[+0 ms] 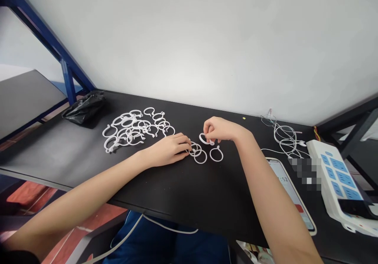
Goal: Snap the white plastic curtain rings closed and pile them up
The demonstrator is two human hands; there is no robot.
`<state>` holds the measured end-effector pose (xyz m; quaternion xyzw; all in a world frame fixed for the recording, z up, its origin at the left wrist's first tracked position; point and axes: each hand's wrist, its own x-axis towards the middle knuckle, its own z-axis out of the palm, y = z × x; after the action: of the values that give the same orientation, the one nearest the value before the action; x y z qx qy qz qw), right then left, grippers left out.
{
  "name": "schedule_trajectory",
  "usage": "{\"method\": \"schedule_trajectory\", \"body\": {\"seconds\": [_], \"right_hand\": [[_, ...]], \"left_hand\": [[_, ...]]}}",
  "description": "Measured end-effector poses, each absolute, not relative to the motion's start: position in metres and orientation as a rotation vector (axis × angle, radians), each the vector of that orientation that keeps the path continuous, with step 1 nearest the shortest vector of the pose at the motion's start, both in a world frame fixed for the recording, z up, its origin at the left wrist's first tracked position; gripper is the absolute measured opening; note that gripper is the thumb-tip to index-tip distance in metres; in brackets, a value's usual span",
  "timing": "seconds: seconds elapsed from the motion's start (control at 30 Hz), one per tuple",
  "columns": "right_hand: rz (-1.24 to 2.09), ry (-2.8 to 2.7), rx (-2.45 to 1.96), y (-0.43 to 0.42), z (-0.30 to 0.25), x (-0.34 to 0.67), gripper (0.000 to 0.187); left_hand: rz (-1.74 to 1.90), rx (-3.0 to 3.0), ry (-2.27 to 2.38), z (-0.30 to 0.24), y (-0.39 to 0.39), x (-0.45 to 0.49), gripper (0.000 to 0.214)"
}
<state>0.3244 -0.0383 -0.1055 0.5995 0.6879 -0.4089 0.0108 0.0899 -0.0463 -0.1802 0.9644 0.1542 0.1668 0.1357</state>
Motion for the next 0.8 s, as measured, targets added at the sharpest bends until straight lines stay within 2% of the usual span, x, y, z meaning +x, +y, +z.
{"method": "schedule_trajectory", "body": {"seconds": [0.3, 0.53, 0.6, 0.8], "right_hand": [[-1.301, 2.159, 1.563, -0.044, -0.101, 0.303, 0.009], [-1.119, 2.335, 1.598, -0.047, -0.117, 0.283, 0.002], [-1.089, 2.353, 1.627, -0.048, -0.118, 0.282, 0.006], [-1.059, 2.268, 1.723, -0.043, -0.116, 0.303, 0.007]], "left_hand": [[0.516, 2.731, 0.547, -0.177, -0.037, 0.08, 0.021], [0.748, 2.705, 0.678, -0.178, -0.026, 0.073, 0.025], [0.805, 2.7, 0.717, -0.179, -0.025, 0.073, 0.024], [0.779, 2.729, 0.672, -0.188, -0.034, 0.08, 0.025]]}}
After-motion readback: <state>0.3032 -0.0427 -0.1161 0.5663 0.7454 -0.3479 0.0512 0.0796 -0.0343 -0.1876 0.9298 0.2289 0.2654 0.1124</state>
